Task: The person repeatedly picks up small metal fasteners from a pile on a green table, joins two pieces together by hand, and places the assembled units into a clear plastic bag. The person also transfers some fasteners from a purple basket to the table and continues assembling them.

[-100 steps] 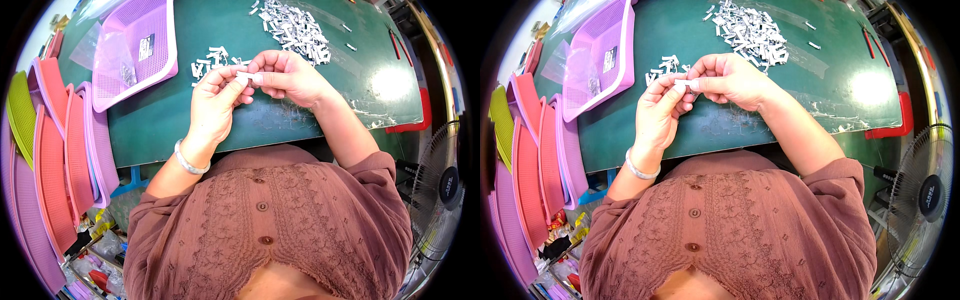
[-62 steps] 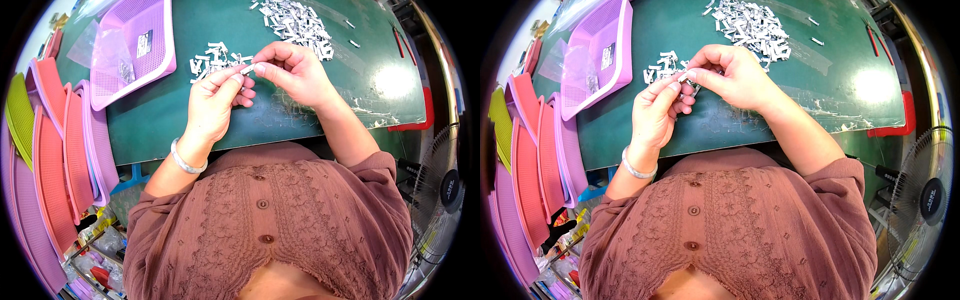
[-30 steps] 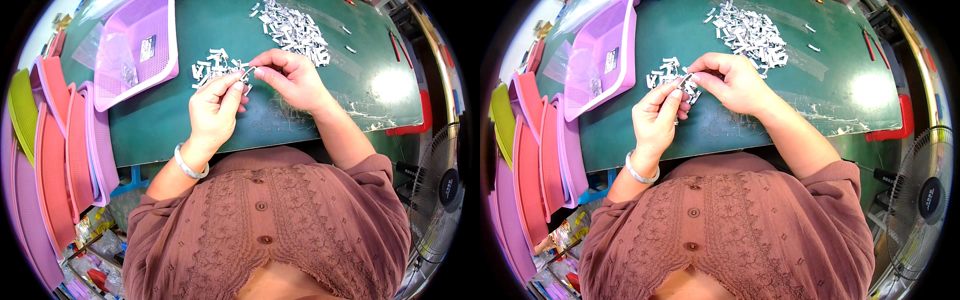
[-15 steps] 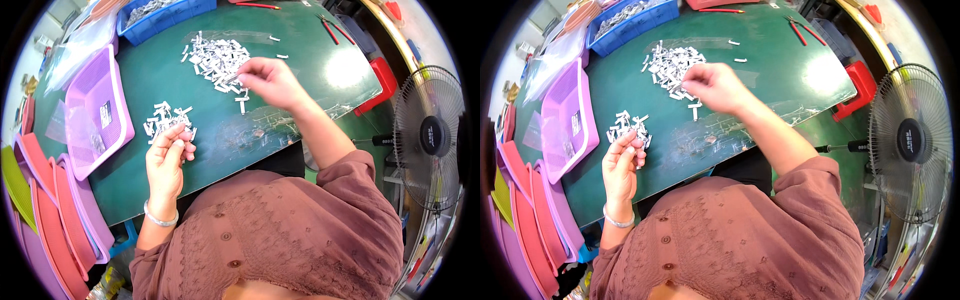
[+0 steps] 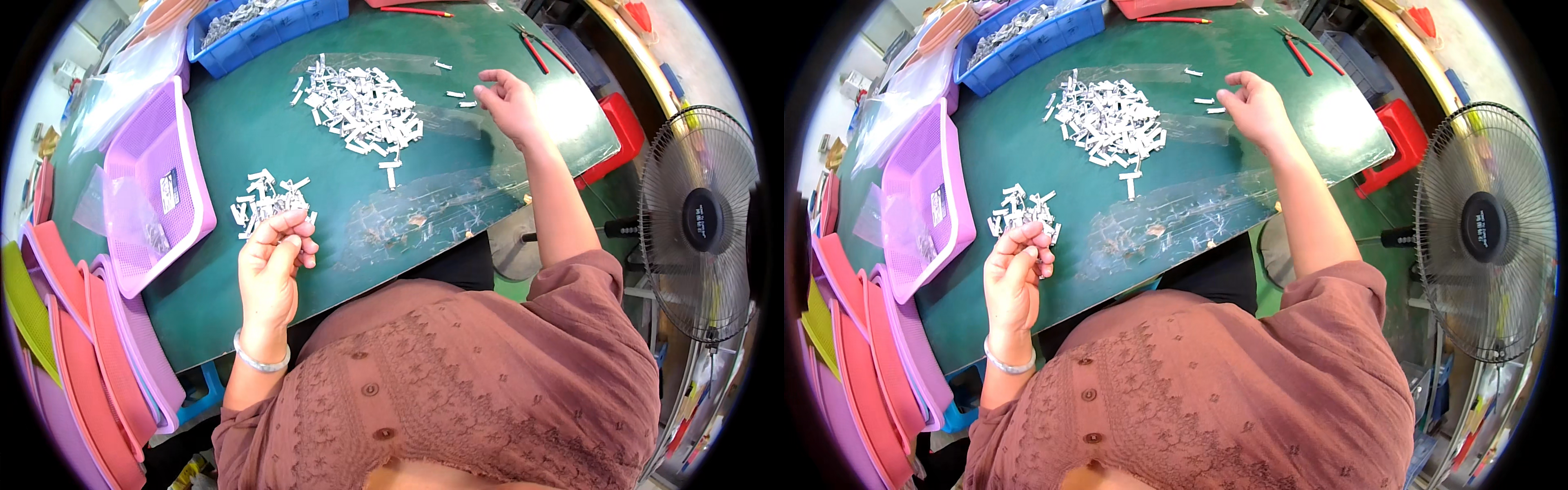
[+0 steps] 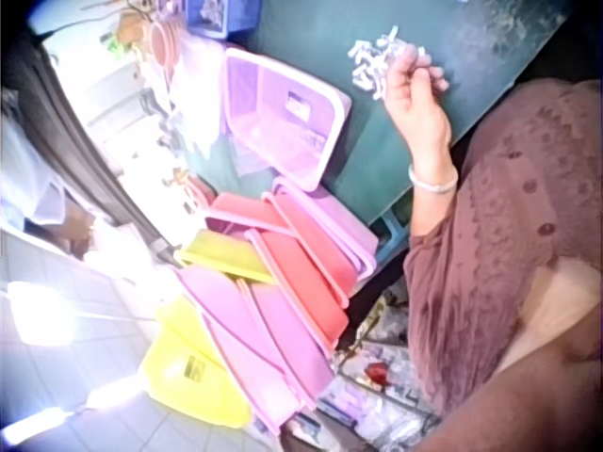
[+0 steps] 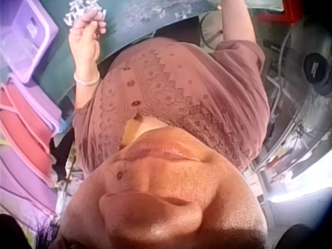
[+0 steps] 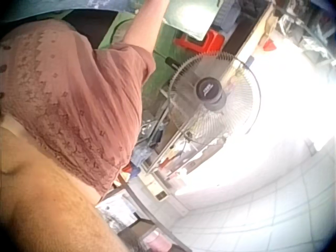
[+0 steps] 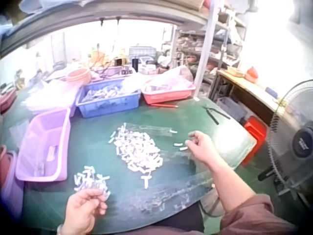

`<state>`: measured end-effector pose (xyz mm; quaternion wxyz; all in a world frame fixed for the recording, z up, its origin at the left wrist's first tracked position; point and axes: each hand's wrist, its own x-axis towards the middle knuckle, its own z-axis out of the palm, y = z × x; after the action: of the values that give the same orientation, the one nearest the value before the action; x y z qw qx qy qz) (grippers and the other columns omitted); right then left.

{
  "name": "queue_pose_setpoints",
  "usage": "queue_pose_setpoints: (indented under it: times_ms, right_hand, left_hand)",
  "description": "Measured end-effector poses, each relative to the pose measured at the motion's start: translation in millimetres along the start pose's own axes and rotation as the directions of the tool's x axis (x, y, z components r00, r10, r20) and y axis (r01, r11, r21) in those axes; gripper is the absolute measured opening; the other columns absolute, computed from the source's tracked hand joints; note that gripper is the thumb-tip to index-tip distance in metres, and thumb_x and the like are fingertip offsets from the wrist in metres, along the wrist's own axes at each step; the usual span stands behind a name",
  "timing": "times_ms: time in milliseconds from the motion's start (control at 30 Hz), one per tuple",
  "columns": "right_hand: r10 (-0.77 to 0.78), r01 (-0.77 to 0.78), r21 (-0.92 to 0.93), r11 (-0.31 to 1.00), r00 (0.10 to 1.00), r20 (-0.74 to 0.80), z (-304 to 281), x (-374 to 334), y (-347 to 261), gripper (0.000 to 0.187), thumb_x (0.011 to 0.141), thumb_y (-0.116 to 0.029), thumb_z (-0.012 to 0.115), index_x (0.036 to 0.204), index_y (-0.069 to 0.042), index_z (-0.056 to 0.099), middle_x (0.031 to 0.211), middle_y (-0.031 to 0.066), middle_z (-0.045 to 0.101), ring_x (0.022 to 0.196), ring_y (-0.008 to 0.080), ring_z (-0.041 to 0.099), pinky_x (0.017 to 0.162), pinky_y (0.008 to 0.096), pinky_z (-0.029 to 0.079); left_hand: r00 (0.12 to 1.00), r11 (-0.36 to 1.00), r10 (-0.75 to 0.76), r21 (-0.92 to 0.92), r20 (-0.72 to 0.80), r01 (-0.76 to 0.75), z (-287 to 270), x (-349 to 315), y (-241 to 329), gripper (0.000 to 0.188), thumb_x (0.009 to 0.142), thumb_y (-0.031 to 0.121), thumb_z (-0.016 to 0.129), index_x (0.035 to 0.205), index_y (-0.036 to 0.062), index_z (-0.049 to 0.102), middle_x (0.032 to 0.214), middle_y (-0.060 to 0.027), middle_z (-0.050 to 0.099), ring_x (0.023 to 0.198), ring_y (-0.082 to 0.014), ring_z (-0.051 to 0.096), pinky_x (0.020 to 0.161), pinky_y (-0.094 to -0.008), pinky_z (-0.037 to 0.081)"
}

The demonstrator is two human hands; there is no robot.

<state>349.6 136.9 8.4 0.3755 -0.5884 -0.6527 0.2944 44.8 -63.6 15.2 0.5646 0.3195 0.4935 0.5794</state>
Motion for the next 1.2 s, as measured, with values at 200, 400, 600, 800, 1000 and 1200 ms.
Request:
queue_pose_setpoints:
  times_ms: [200, 400, 600, 800, 1000, 1200]
  right_hand:
    - [-0.108, -0.425, 0.838, 0.342, 0.868, 0.484, 44, -37, -59, 0.033, 0.079, 0.007, 0.043, 0.111, 0.005, 0.046, 0.089, 0.0159, 0.059, 0.069, 0.0182, 0.054, 0.063, 0.0271, 0.044]
    - [-0.182, -0.540, 0.832, 0.128, 0.812, 0.555, 108, -82, -98, 0.035, 0.077, 0.008, 0.046, 0.113, 0.005, 0.043, 0.102, 0.0189, 0.054, 0.096, 0.0282, 0.056, 0.080, 0.0345, 0.046]
    - [-0.274, -0.479, 0.860, 0.176, 0.815, 0.510, 136, -112, -118, 0.037, 0.083, 0.002, 0.048, 0.119, -0.001, 0.039, 0.113, 0.0155, 0.049, 0.108, 0.0274, 0.050, 0.084, 0.0328, 0.046]
    - [-0.373, -0.339, 0.888, 0.312, 0.816, 0.442, 137, -113, -111, 0.038, 0.083, 0.002, 0.046, 0.120, -0.001, 0.040, 0.116, 0.0154, 0.049, 0.111, 0.0247, 0.049, 0.086, 0.0309, 0.044]
    - [-0.381, -0.139, 0.763, 0.632, 0.801, 0.462, 121, -111, -101, 0.037, 0.081, 0.003, 0.050, 0.117, 0.000, 0.044, 0.099, 0.0085, 0.058, 0.090, 0.0117, 0.053, 0.083, 0.0251, 0.042]
    - [-0.435, -0.062, 0.728, 0.682, 0.767, 0.472, 120, -116, -101, 0.034, 0.081, 0.000, 0.054, 0.114, -0.001, 0.047, 0.094, 0.0075, 0.059, 0.083, 0.0087, 0.054, 0.075, 0.0213, 0.044]
  left_hand:
    - [0.996, 0.997, -0.077, 0.016, 0.048, 0.077, 8, 0, 5, 0.018, 0.085, 0.003, 0.048, 0.099, -0.0011, 0.057, 0.082, -0.0057, 0.059, 0.064, -0.0099, 0.052, 0.055, -0.0204, 0.041]
    - [0.982, 0.987, -0.153, -0.034, 0.110, 0.158, 13, 4, 2, 0.018, 0.086, 0.009, 0.052, 0.100, -0.0012, 0.057, 0.081, -0.0054, 0.058, 0.063, -0.0091, 0.051, 0.054, -0.0204, 0.040]
    - [0.975, 0.976, -0.168, -0.115, 0.142, 0.185, 11, 4, 1, 0.015, 0.085, 0.016, 0.057, 0.090, 0.0026, 0.060, 0.073, -0.0012, 0.058, 0.058, -0.0060, 0.051, 0.050, -0.0175, 0.040]
    - [0.995, 0.992, -0.090, -0.080, 0.034, 0.093, 7, 3, -5, 0.011, 0.082, 0.014, 0.061, 0.084, 0.0035, 0.061, 0.069, 0.0002, 0.057, 0.056, -0.0050, 0.050, 0.049, -0.0172, 0.039]
    - [0.983, 0.932, 0.183, 0.319, -0.013, -0.169, -2, 4, -9, 0.009, 0.078, 0.010, 0.064, 0.080, 0.0017, 0.061, 0.067, 0.0017, 0.056, 0.057, -0.0038, 0.048, 0.051, -0.0179, 0.040]
    - [0.956, 0.805, 0.290, 0.527, 0.053, -0.273, 0, 1, -9, 0.007, 0.078, 0.004, 0.062, 0.083, -0.0005, 0.061, 0.070, 0.0029, 0.055, 0.061, -0.0026, 0.045, 0.055, -0.0168, 0.037]
